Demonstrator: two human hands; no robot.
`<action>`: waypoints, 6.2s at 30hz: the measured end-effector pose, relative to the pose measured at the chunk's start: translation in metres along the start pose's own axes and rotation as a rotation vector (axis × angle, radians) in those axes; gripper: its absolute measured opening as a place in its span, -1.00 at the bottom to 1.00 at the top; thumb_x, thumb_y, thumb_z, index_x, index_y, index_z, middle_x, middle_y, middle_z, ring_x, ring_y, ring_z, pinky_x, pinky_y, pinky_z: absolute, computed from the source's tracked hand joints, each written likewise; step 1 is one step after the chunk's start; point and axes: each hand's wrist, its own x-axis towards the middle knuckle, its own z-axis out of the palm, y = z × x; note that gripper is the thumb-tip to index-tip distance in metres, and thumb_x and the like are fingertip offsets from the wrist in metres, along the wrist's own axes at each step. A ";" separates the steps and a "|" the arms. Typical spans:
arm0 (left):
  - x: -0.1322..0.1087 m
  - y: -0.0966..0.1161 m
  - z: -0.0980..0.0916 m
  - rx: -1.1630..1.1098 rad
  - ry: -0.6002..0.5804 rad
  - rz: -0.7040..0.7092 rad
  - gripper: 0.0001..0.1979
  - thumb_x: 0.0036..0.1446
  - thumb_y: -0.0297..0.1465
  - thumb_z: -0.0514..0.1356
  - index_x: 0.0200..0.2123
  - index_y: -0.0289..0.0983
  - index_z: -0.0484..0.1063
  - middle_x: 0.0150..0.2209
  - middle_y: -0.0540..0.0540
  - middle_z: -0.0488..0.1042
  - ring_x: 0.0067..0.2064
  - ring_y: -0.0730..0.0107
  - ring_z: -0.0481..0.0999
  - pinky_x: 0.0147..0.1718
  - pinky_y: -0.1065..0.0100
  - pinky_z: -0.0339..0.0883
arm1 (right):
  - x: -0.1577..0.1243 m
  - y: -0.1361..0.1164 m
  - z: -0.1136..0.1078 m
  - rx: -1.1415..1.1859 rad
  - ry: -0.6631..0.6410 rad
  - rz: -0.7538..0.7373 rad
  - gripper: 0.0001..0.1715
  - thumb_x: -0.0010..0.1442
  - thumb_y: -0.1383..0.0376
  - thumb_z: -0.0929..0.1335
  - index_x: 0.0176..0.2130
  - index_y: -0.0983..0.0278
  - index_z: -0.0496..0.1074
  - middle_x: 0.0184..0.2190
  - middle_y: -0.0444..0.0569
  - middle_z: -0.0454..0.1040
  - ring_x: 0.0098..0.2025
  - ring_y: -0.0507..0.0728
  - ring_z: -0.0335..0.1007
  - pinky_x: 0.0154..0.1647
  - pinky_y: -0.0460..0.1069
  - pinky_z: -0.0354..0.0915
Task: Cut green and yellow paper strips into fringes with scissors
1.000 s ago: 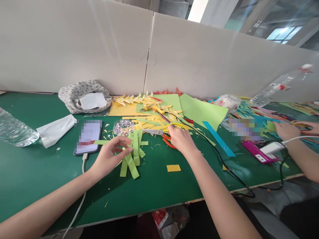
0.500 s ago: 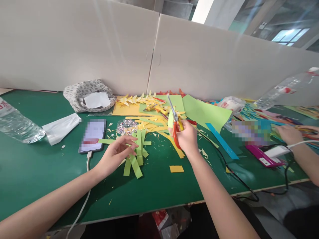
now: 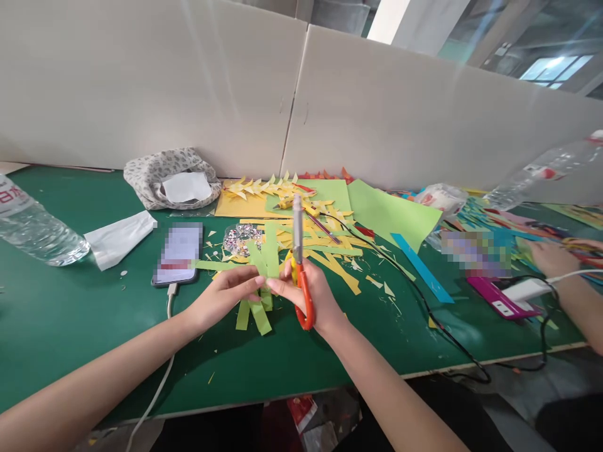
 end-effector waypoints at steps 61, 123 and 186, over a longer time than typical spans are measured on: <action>0.006 -0.006 -0.011 -0.159 0.271 0.057 -0.73 -0.20 -0.33 0.35 -0.38 -0.29 0.43 -0.45 -0.02 0.52 -0.40 0.46 0.48 -0.35 0.43 0.33 | -0.002 0.011 0.004 -0.287 0.014 0.189 -0.64 -0.24 0.28 0.44 -0.43 0.24 0.23 -0.47 -0.18 0.35 -0.46 0.04 0.31 -0.41 -0.03 0.25; -0.008 -0.017 -0.013 0.796 0.129 0.698 -0.72 0.03 -0.43 0.18 -0.15 -0.13 0.48 -0.22 -0.07 0.56 -0.22 0.29 0.55 -0.23 0.34 0.43 | 0.004 -0.001 -0.010 0.077 0.237 0.085 -0.54 -0.26 0.25 0.50 -0.48 0.23 0.16 -0.65 -0.33 0.22 -0.55 0.01 0.37 -0.31 0.02 0.40; 0.003 -0.002 -0.007 -0.299 0.433 0.117 -0.85 -0.15 -0.36 0.33 -0.49 -0.28 0.43 -0.47 0.01 0.50 -0.36 0.43 0.52 -0.33 0.44 0.36 | -0.010 0.005 0.002 -1.079 0.112 -0.150 -0.60 -0.07 0.03 0.32 -0.34 0.21 0.13 -0.34 -0.03 0.38 -0.42 0.11 0.32 -0.55 -0.06 0.07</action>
